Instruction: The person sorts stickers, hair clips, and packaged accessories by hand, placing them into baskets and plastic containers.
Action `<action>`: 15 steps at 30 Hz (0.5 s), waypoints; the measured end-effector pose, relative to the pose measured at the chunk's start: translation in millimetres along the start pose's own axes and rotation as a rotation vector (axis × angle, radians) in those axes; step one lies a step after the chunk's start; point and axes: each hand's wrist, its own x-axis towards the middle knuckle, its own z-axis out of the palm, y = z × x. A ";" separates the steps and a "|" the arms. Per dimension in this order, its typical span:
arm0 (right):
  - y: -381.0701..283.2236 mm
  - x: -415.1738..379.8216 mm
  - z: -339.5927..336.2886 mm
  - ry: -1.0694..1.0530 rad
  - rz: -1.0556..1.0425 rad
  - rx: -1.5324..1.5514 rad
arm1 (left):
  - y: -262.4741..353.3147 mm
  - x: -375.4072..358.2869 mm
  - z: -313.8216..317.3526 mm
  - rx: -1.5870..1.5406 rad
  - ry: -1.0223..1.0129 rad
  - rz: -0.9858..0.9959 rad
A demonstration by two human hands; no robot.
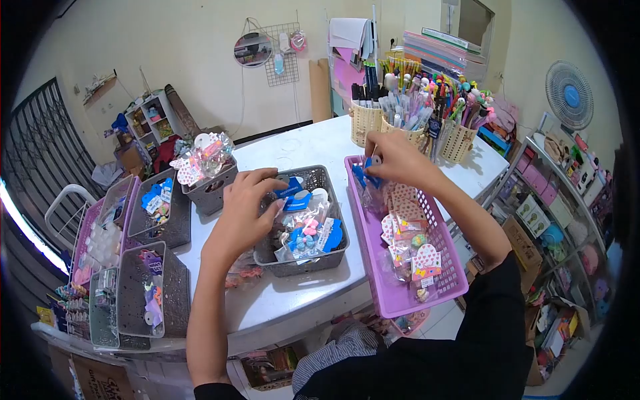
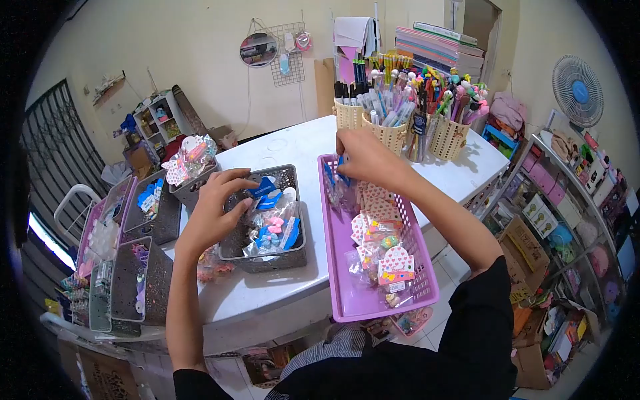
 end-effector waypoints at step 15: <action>-87.8 73.6 39.1 -0.318 -0.369 -0.021 | -5.8 1.5 7.2 -0.238 0.097 -0.042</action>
